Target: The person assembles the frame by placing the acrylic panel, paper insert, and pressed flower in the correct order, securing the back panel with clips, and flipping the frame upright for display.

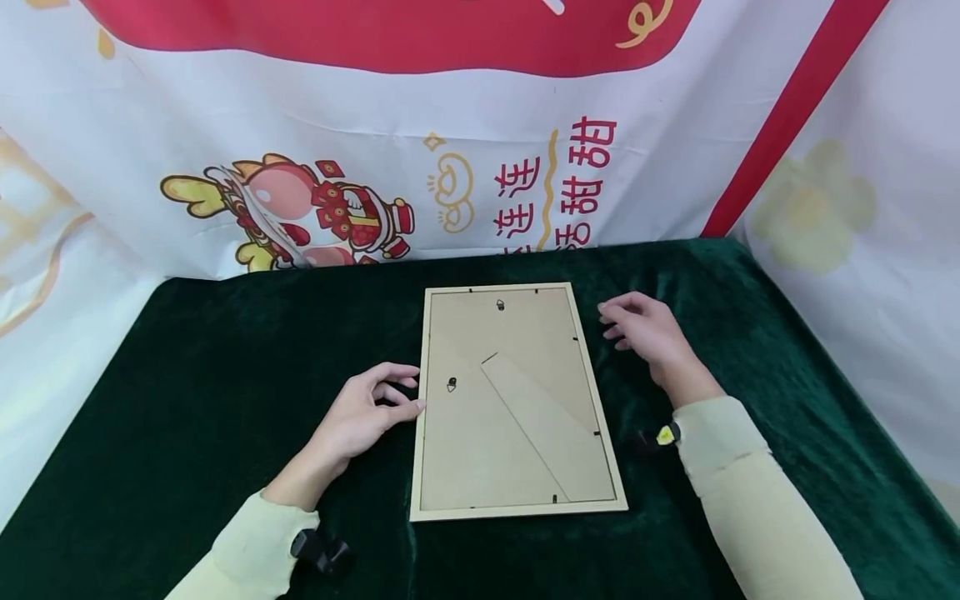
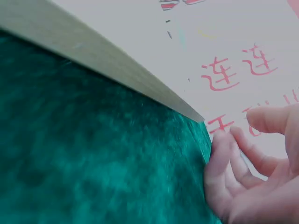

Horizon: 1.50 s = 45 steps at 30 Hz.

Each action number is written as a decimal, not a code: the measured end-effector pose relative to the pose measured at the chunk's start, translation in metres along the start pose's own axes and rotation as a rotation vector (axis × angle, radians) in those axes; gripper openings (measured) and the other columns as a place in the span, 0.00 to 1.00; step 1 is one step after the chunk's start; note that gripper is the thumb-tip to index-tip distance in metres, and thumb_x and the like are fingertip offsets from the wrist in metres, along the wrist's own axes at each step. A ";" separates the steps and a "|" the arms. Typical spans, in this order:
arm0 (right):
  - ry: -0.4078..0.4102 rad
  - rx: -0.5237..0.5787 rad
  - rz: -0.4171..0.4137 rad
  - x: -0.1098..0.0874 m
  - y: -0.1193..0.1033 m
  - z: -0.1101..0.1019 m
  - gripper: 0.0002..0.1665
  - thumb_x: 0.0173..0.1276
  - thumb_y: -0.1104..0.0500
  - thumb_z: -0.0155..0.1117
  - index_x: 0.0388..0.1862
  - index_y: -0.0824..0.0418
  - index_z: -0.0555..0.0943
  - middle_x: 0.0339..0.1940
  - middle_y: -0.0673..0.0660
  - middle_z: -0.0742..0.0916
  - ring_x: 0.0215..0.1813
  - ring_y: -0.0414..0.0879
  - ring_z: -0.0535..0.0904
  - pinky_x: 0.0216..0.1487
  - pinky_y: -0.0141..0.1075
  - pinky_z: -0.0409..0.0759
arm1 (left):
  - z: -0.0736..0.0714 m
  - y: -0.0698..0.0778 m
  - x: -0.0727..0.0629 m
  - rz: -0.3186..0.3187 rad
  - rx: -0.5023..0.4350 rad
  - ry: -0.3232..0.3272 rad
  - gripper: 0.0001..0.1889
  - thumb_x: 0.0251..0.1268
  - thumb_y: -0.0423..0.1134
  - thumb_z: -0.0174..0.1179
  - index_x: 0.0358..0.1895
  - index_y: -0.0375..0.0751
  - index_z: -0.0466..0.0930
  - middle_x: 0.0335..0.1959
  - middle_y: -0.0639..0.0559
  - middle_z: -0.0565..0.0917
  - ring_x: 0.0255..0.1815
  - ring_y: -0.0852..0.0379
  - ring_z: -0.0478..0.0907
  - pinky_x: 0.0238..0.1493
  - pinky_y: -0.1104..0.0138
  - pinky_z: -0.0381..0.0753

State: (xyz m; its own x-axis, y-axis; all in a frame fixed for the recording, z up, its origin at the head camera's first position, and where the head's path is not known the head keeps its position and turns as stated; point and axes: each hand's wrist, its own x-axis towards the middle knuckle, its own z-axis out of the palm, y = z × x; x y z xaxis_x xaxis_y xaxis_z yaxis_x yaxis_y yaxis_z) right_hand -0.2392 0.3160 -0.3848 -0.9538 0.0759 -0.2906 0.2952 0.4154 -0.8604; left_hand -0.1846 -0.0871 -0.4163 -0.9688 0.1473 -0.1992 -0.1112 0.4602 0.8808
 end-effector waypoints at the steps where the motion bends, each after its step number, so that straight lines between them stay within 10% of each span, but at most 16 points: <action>1: -0.029 0.044 -0.003 -0.003 0.003 -0.001 0.29 0.86 0.41 0.54 0.71 0.62 0.74 0.59 0.53 0.85 0.53 0.45 0.83 0.52 0.29 0.86 | -0.001 0.000 0.000 -0.002 0.002 -0.003 0.22 0.67 0.39 0.74 0.63 0.48 0.85 0.55 0.49 0.87 0.43 0.60 0.87 0.50 0.63 0.81; 17: -0.177 -0.185 -0.111 -0.024 0.018 0.014 0.29 0.76 0.50 0.73 0.65 0.64 0.74 0.47 0.61 0.89 0.38 0.48 0.84 0.36 0.37 0.88 | -0.004 0.008 0.011 -0.027 -0.137 -0.051 0.25 0.72 0.31 0.69 0.71 0.39 0.81 0.51 0.41 0.86 0.36 0.59 0.89 0.45 0.64 0.92; 23: -0.236 -0.210 -0.130 -0.028 0.016 0.008 0.38 0.71 0.51 0.78 0.70 0.64 0.69 0.44 0.61 0.88 0.37 0.50 0.85 0.35 0.40 0.90 | -0.003 0.011 -0.017 -0.019 0.022 -0.064 0.31 0.65 0.42 0.77 0.70 0.43 0.81 0.56 0.47 0.85 0.44 0.60 0.87 0.52 0.63 0.84; 30: -0.265 -0.261 -0.144 -0.029 0.016 0.008 0.37 0.72 0.52 0.77 0.71 0.65 0.71 0.45 0.62 0.87 0.41 0.51 0.85 0.41 0.38 0.91 | 0.018 0.019 -0.057 -0.005 0.154 -0.113 0.59 0.41 0.53 0.90 0.79 0.41 0.68 0.63 0.47 0.71 0.56 0.53 0.75 0.57 0.61 0.80; 45: -0.316 -0.209 -0.166 -0.035 0.019 -0.002 0.34 0.69 0.56 0.79 0.67 0.68 0.75 0.49 0.65 0.88 0.42 0.51 0.87 0.43 0.40 0.93 | 0.037 0.017 -0.064 0.083 0.208 -0.081 0.71 0.30 0.55 0.92 0.85 0.53 0.58 0.70 0.45 0.61 0.68 0.49 0.62 0.66 0.52 0.74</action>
State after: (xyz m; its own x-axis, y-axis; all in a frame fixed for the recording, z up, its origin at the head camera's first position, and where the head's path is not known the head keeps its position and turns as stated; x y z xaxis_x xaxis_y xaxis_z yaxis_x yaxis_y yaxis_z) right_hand -0.2008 0.3235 -0.3901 -0.9140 -0.2765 -0.2969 0.0896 0.5761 -0.8125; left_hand -0.1159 -0.0560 -0.4045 -0.9510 0.2581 -0.1705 0.0245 0.6125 0.7901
